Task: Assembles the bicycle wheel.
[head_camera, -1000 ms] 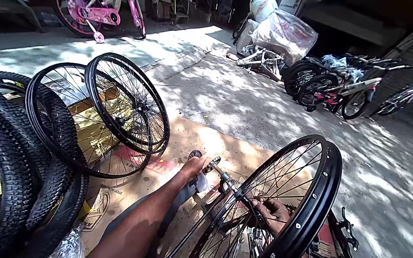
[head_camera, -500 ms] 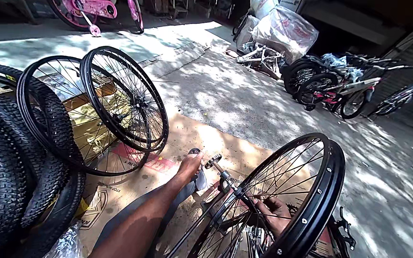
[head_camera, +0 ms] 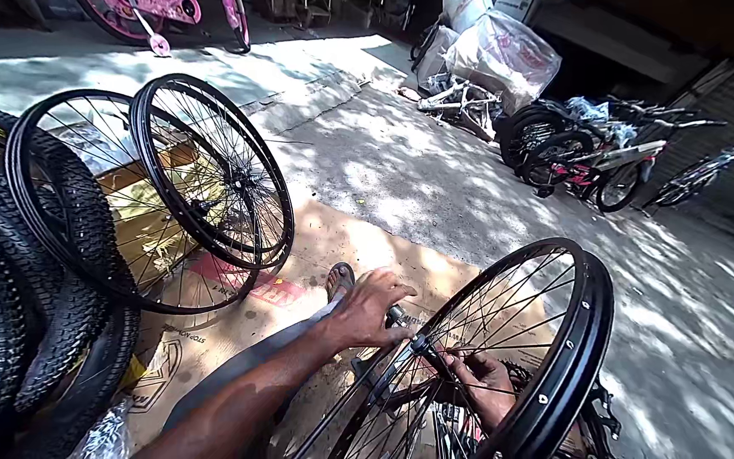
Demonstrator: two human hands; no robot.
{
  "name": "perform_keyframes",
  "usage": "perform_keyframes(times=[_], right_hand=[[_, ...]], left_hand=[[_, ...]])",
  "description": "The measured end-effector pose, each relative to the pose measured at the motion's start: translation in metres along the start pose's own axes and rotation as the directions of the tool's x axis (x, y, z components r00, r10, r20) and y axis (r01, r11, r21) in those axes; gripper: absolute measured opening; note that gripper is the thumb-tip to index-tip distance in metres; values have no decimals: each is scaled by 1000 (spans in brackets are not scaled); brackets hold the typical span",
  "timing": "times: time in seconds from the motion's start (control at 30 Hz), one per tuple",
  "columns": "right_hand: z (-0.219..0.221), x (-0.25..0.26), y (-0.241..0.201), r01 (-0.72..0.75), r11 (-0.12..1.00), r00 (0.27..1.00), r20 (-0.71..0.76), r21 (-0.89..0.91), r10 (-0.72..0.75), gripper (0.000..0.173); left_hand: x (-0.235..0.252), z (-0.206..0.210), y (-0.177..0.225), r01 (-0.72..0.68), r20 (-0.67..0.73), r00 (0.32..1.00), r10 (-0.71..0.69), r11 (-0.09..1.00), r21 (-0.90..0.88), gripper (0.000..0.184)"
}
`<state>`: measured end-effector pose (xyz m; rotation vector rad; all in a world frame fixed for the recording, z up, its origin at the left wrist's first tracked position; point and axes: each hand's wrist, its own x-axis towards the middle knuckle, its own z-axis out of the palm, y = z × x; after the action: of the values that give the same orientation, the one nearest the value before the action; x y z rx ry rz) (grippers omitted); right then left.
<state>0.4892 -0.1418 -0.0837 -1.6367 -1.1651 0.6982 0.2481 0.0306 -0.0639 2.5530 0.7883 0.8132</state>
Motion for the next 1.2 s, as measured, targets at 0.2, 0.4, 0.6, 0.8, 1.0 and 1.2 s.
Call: perform_keyframes(times=[0.2, 0.4, 0.6, 0.8, 1.0, 1.2], right_hand=[[2, -3, -4, 50, 998, 999, 15, -29, -49, 16], [2, -8, 9, 107, 991, 994, -27, -85, -109, 19], [2, -10, 1, 69, 988, 995, -65, -139, -79, 22], [2, -7, 14, 174, 968, 984, 6, -180, -176, 20], [1, -10, 16, 208, 972, 978, -5, -113, -209, 23], [5, -12, 14, 142, 979, 990, 1, -147, -144, 28]], left_hand=[[24, 24, -7, -149, 467, 878, 102, 987, 64, 58], [12, 34, -8, -107, 417, 905, 86, 994, 29, 58], [16, 44, -5, -22, 327, 945, 20, 1000, 0, 47], [15, 36, -10, -64, 405, 910, 84, 996, -63, 40], [14, 37, -10, -47, 423, 904, 66, 997, -56, 42], [15, 36, -10, -59, 420, 904, 77, 997, -55, 42]])
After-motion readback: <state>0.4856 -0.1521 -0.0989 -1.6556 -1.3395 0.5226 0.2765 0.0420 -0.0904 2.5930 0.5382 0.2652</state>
